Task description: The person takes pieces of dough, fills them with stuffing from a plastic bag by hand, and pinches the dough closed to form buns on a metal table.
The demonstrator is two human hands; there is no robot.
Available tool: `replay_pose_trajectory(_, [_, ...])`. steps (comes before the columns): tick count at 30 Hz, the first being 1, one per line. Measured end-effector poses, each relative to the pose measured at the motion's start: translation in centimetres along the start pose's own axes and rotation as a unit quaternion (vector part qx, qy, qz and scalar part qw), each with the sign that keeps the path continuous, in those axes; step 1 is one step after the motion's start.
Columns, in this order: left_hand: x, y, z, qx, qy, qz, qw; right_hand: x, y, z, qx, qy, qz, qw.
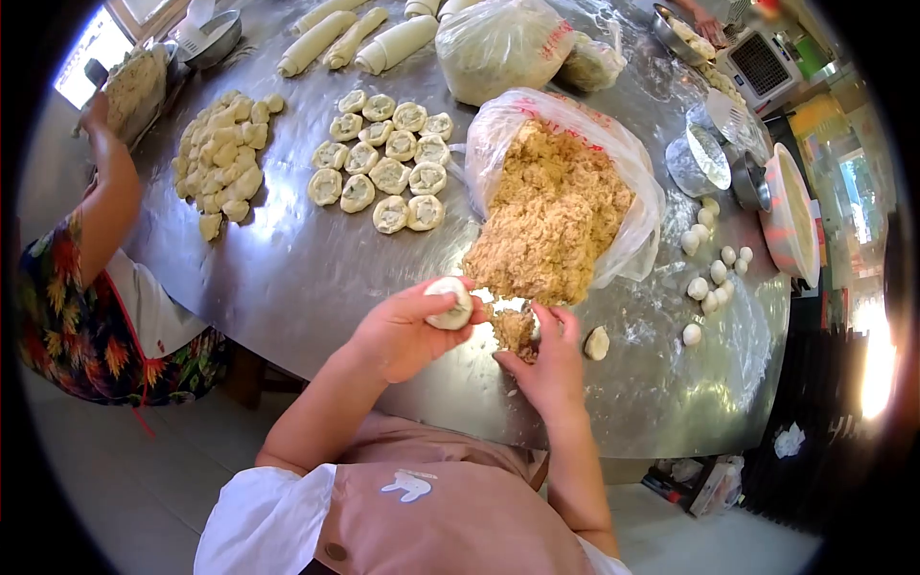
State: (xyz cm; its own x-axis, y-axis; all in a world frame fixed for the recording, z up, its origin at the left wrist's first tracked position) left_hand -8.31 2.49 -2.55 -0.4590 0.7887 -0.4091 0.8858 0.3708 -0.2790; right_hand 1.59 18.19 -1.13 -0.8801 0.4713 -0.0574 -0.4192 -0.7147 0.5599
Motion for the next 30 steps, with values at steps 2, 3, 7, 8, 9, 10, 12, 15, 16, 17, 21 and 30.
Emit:
replay_pose_trajectory(2, [0.1, 1.2, -0.6, 0.011, 0.006, 0.015, 1.000, 0.6, 1.4, -0.9, 0.015, -0.027, 0.032, 0.999])
replay_pose_trajectory(3, [0.0, 1.7, -0.7, 0.020, -0.003, 0.021, 1.000, 0.9, 2.0, -1.0, 0.016, -0.060, 0.053, 0.997])
replay_pose_trajectory(7, [-0.7, 2.0, -0.4, 0.077, -0.016, 0.029, 0.997, 1.3, 1.5, -2.0, -0.003, -0.066, 0.087, 0.994])
replay_pose_trajectory(8, [-0.7, 2.2, -0.1, 0.091, -0.017, 0.031, 0.995, 1.3, 1.4, -1.6, -0.007, -0.084, 0.105, 0.991])
replay_pose_trajectory(9, [-0.7, 2.3, 0.0, 0.098, -0.024, 0.035, 0.994, 1.4, 1.6, -1.1, -0.011, -0.101, 0.122, 0.987])
replay_pose_trajectory(10, [-0.8, 2.3, 0.1, 0.104, -0.032, 0.039, 0.993, 1.4, 1.2, -0.4, 0.018, -0.101, 0.095, 0.990])
replay_pose_trajectory(12, [-0.9, 2.6, 0.3, 0.110, -0.049, 0.045, 0.992, 1.2, 1.0, 1.4, 0.075, -0.101, 0.039, 0.991])
replay_pose_trajectory(15, [-0.5, 3.4, 0.0, 0.095, -0.058, 0.044, 0.993, 0.8, -1.3, 1.4, 0.308, -0.071, -0.066, 0.946])
replay_pose_trajectory(16, [-0.1, 3.9, 0.2, 0.080, -0.051, 0.037, 0.995, 0.8, -2.3, 1.0, 0.379, -0.054, -0.105, 0.918])
replay_pose_trajectory(17, [0.2, 4.4, 0.3, 0.064, -0.045, 0.031, 0.996, 1.3, -4.4, -0.5, 0.340, -0.024, -0.110, 0.934])
replay_pose_trajectory(21, [1.2, 5.6, 0.0, 0.080, -0.043, 0.005, 0.996, 0.0, -3.5, -1.3, 0.631, -0.021, -0.177, 0.755])
replay_pose_trajectory(30, [2.0, 6.7, -1.8, 0.017, -0.053, -0.032, 0.998, -0.2, 2.5, 0.4, 0.352, -0.040, -0.001, 0.935])
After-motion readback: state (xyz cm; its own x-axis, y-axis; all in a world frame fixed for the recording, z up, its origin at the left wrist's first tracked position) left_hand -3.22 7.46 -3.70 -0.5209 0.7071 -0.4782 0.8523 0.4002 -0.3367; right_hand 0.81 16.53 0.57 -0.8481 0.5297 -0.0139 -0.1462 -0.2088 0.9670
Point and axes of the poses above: each hand's wrist, its own x-axis towards the middle knuckle, its own z-axis out of the back of the hand, y = z × x, the point moved 8 cm from there along x, towards the middle knuckle, and after that the axes turned 1 degree about -y, right-handed, at the moved point
